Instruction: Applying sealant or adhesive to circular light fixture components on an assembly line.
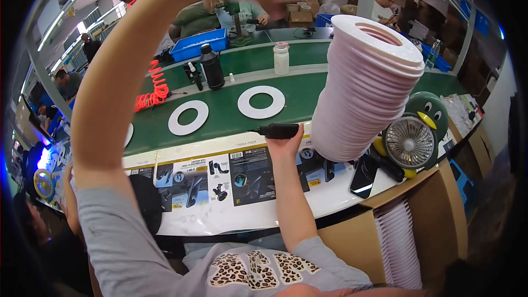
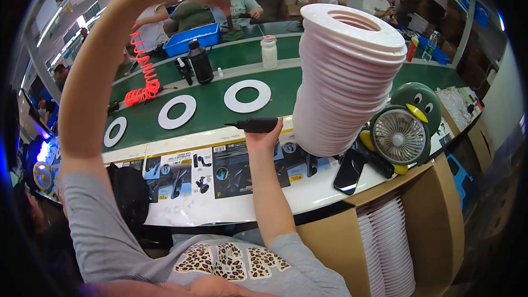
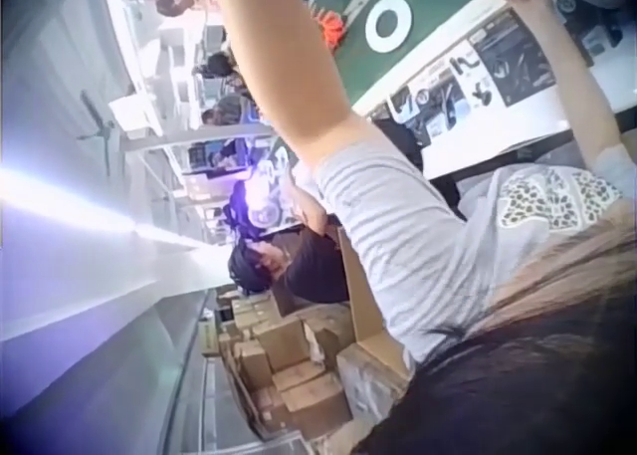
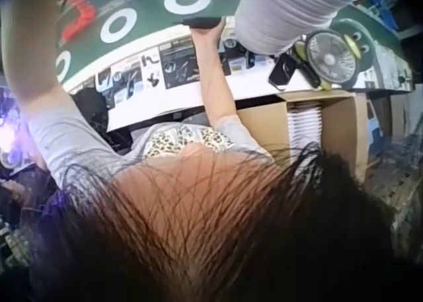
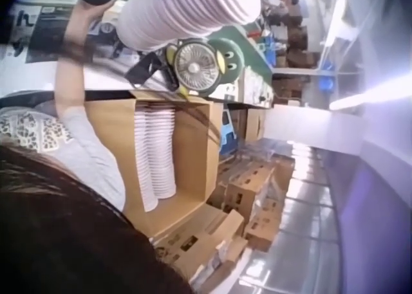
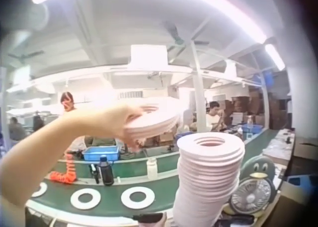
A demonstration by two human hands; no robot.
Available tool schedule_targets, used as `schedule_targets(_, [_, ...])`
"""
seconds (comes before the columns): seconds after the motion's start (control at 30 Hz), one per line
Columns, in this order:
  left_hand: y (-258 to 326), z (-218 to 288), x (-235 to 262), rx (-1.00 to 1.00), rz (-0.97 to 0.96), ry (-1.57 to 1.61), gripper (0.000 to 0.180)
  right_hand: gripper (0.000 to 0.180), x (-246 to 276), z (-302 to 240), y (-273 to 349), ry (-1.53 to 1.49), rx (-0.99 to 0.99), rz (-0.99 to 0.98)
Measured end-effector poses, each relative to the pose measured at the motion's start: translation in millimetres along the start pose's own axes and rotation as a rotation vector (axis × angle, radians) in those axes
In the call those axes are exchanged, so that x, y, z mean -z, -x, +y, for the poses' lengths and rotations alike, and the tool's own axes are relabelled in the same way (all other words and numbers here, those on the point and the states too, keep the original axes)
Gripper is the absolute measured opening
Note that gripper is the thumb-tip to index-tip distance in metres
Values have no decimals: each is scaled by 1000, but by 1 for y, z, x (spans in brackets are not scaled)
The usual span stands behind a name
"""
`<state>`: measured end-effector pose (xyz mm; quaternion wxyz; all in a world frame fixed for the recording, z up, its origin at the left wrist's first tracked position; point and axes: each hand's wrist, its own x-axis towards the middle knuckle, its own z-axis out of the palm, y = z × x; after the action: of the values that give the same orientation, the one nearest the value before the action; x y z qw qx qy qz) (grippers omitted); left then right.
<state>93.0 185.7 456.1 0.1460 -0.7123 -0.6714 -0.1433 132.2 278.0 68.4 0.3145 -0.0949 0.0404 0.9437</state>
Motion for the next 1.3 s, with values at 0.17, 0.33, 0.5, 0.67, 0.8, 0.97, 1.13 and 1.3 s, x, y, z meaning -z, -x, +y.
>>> schedule_targets(0.17, [148,-60,-57,221,-218,-471,46,52,0,-10,7,-50,40,-68])
schedule_targets(0.33, [292,-64,-162,377,-479,-220,57,48,-8,-4,14,34,19,-62])
schedule_targets(0.5, [320,-20,-229,225,-555,-52,63,44,-3,3,16,99,-59,27])
schedule_targets(0.67, [322,-14,-235,285,-669,42,69,39,3,16,7,175,-100,34])
schedule_targets(0.8, [297,-33,-216,591,-503,377,64,35,4,24,4,331,-47,88])
schedule_targets(0.97, [298,-51,-228,767,118,343,34,34,0,37,13,463,40,111])
schedule_targets(1.13, [330,-57,-261,904,363,348,23,34,3,51,22,628,95,-7])
schedule_targets(1.3, [353,-69,-284,968,410,376,22,30,2,59,33,766,186,-126])
